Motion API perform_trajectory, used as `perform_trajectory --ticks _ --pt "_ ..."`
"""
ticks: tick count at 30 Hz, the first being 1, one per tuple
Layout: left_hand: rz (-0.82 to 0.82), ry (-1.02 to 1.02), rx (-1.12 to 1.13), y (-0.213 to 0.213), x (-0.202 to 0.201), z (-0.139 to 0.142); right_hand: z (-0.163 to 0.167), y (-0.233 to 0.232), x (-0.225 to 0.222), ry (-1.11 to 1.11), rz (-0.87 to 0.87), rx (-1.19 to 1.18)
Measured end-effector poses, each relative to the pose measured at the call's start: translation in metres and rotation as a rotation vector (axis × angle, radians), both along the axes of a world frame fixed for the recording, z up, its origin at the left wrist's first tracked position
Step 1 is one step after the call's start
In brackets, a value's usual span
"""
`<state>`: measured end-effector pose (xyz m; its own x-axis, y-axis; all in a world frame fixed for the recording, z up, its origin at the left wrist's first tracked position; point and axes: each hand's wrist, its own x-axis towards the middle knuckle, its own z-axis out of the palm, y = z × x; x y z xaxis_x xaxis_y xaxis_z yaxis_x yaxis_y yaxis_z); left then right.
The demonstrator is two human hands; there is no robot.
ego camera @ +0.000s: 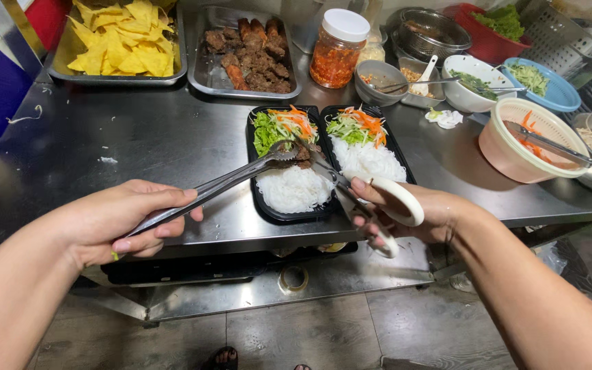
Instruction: The person assembles two noodle bowls by layering shredded lettuce, cucumber, and carrots over rice noodles, then cuts cooked meat into small pieces with scissors and distributes it over both bowls. They add chopped herbs, crushed peanuts, fried egg rolls, and a fried spring roll, finishing with a drizzle of sauce.
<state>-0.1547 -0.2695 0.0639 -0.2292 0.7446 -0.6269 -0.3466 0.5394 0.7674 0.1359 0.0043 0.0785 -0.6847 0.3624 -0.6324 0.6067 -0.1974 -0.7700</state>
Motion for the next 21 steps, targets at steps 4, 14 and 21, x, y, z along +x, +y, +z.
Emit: perform_trajectory --ticks 4,14,21 --pt "-0.001 -0.049 -0.012 0.005 -0.003 -0.002 -0.006 0.012 -0.003 -0.005 -0.023 -0.049" --pt "0.018 0.033 -0.002 -0.002 -0.025 0.011 0.019 0.006 0.012 0.032 -0.106 -0.087" --pt "-0.033 0.083 0.13 0.006 -0.048 0.02 0.024 0.004 0.008 -0.035 -0.076 0.313"
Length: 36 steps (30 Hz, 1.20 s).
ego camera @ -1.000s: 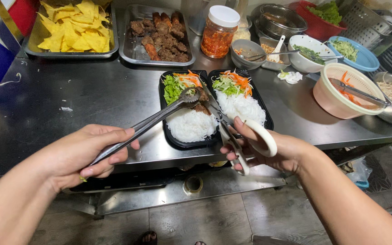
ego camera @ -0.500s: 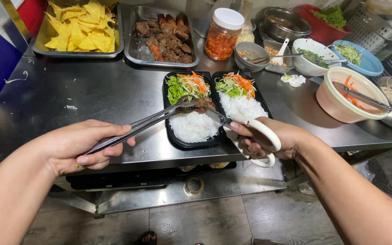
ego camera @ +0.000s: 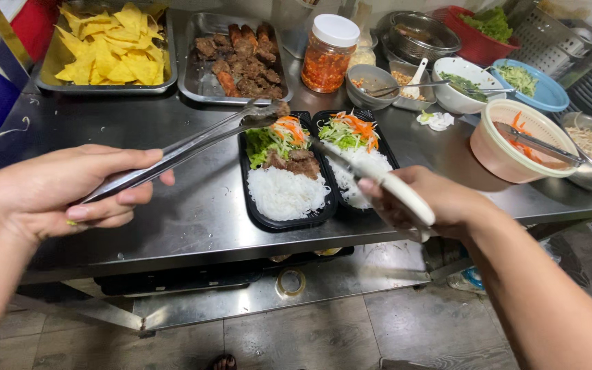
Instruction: The person assembles two noodle bowls by layering shredded lettuce, cucumber, and carrots over rice noodles, then cuts cooked meat into small pieces with scissors and distributes it over both bowls. They add chopped herbs, crushed peanuts, fried egg rolls, and a fried spring roll, finishing with a drizzle of sauce.
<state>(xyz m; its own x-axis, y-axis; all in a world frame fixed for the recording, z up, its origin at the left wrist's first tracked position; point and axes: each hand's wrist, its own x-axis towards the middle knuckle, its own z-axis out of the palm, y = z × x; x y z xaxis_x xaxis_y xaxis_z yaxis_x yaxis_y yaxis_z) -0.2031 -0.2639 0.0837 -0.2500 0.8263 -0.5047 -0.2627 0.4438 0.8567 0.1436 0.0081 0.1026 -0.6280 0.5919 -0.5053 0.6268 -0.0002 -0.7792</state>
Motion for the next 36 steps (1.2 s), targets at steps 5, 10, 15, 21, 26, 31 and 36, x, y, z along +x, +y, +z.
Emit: perform_trajectory --ticks 5,10,15,21,26,31,36 --pt "-0.004 -0.007 0.014 0.014 0.014 0.007 -0.008 -0.005 -0.002 -0.079 0.046 0.003" --pt "0.034 -0.018 -0.063 0.035 0.039 0.022 0.001 0.0 0.024 0.022 -0.135 -0.078" --pt "-0.2 -0.014 0.059 0.091 0.065 0.016 -0.003 -0.001 0.048 0.175 -0.423 -0.006" --pt "-0.354 0.245 0.066 0.174 0.103 -0.009 -0.008 -0.002 0.074 0.269 -0.581 -0.03" --pt "-0.315 0.62 -0.05 0.184 0.12 0.007 -0.022 -0.002 0.088 0.217 -0.599 -0.044" --pt "-0.273 0.608 -0.072 0.16 0.107 0.04 -0.029 0.005 0.091 0.254 -0.602 -0.05" --pt "-0.168 0.517 -0.049 0.14 0.076 0.067 -0.032 0.018 0.087 0.226 -0.567 -0.033"
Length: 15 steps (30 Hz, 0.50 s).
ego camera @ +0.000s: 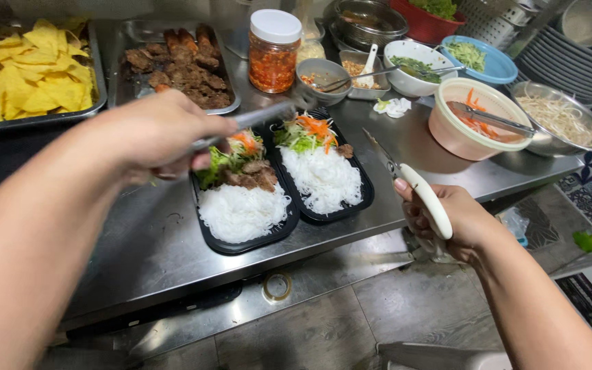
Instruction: The person assembles two noodle bowls by layering shredded lettuce, cucumber, and carrots over rice noodles, then cuts cooked meat into small pieces with scissors and distributes it over both bowls. They add chopped herbs, crushed peanuts, fried egg rolls, and a fried spring roll, finishing with a drizzle of sauce.
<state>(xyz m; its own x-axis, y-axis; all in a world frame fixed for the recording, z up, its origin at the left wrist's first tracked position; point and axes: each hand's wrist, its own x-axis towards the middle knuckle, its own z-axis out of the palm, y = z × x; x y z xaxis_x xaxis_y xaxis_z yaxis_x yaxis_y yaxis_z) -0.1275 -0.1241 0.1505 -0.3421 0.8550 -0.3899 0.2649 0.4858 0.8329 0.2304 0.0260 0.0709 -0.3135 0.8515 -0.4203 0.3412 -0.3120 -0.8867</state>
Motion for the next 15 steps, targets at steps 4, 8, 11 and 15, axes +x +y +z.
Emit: perform_trajectory --ticks 4,8,11,15 --pt "0.152 -0.031 0.011 -0.009 -0.035 0.003 -0.008 0.006 -0.008 -0.094 -0.01 0.01" --pt "0.319 0.097 -0.033 -0.002 -0.098 -0.016 -0.004 0.007 -0.017 -0.036 0.043 0.095" --pt "0.434 0.147 -0.051 0.024 -0.155 -0.048 0.005 0.006 -0.03 -0.001 0.048 0.051" --pt "0.599 0.029 0.055 0.068 -0.211 -0.1 0.005 -0.006 -0.056 0.009 0.111 0.06"
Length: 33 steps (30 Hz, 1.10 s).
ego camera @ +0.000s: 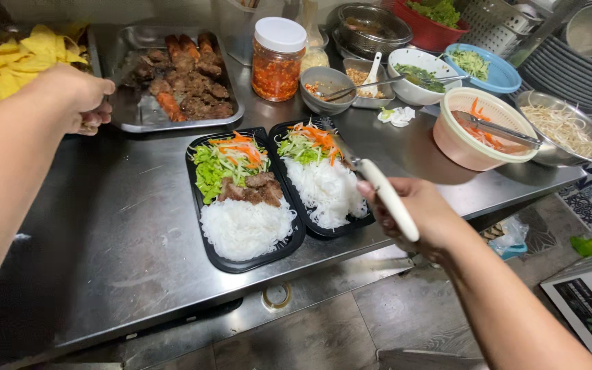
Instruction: The person assembles two noodle bowls by layering shredded lettuce, cucumber, and carrots over rice noodles, then cuts cooked meat into small pieces with scissors and distributes it over both bowls. They add chopped herbs, crushed peanuts, fried egg rolls, and a fried spring roll, finishing with a drizzle of sauce.
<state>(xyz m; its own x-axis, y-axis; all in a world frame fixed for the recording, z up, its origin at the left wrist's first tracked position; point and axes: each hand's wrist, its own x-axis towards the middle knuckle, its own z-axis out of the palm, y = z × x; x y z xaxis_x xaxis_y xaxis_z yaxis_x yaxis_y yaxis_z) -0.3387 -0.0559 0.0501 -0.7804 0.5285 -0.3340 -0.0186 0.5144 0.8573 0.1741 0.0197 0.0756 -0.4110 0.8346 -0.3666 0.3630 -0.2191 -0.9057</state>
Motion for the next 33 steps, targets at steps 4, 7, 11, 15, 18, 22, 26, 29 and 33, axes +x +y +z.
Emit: perform_trajectory --ticks 4,7,11,15,18,22,26,29,33 --pt "0.056 0.048 -0.072 0.036 -0.029 -0.033 -0.005 -0.011 -0.019 -0.027 0.017 0.012" --pt "0.072 0.06 -0.077 0.051 -0.045 -0.046 -0.006 -0.016 -0.025 -0.039 0.041 0.033" --pt "0.073 -0.113 -0.023 0.057 -0.063 -0.063 -0.005 -0.024 -0.03 -0.086 0.044 0.035" --pt "0.029 -0.001 -0.079 0.049 -0.072 -0.071 -0.003 -0.029 -0.031 -0.124 0.033 0.007" --pt "0.013 -0.001 -0.004 0.033 -0.063 -0.071 -0.002 -0.029 -0.028 -0.029 0.026 -0.013" --pt "-0.105 -0.12 0.161 -0.005 -0.023 -0.047 -0.003 -0.029 -0.015 0.009 0.019 -0.037" --pt "-0.225 -0.128 0.24 -0.05 0.044 0.005 -0.003 -0.028 0.001 0.071 0.031 -0.09" --pt "-0.341 -0.19 0.25 -0.079 0.101 0.039 -0.003 -0.028 0.013 0.062 0.01 -0.144" --pt "-0.518 -0.243 0.175 -0.098 0.165 0.054 0.0 -0.031 0.032 0.177 0.064 -0.232"
